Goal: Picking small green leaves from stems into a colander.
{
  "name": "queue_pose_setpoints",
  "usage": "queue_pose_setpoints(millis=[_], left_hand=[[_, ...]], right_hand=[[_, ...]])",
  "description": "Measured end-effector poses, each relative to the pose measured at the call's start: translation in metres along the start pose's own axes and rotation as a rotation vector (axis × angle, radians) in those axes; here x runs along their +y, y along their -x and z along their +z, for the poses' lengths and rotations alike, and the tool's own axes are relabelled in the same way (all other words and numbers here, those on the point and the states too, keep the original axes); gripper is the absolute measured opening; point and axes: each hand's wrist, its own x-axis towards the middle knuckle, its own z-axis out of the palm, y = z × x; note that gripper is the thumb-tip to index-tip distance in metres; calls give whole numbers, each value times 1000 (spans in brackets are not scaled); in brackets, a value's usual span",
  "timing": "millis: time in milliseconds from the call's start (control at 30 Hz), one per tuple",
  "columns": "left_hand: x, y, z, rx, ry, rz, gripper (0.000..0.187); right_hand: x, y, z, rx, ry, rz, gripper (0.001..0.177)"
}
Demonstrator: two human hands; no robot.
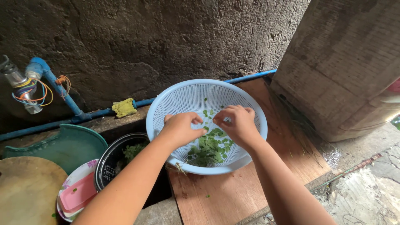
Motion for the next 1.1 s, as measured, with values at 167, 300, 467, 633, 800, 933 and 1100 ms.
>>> queue_pose_setpoints(millis=[167,300,467,633,800,933,1100], left_hand=[[21,-1,-3,-12,-2,41,23],[13,-6,7,-64,-193,41,21],[-4,-17,25,-75,-215,37,25],[-4,-29,40,-57,-14,225,51],[18,-15,20,-238,-239,17,24],[15,-19,21,-302,-363,-23,22],[6,-49,57,-320,-602,123,43]], right_hand=[[8,5,7,32,44,-21,4],[24,6,3,164,124,18,6],[33,9,-6,9,-32,172,8],[20,14,-2,-91,-25,93,7],[47,16,3,147,125,106,12],[61,14,-26,224,150,210,9],[107,15,-48,291,495,560,27]])
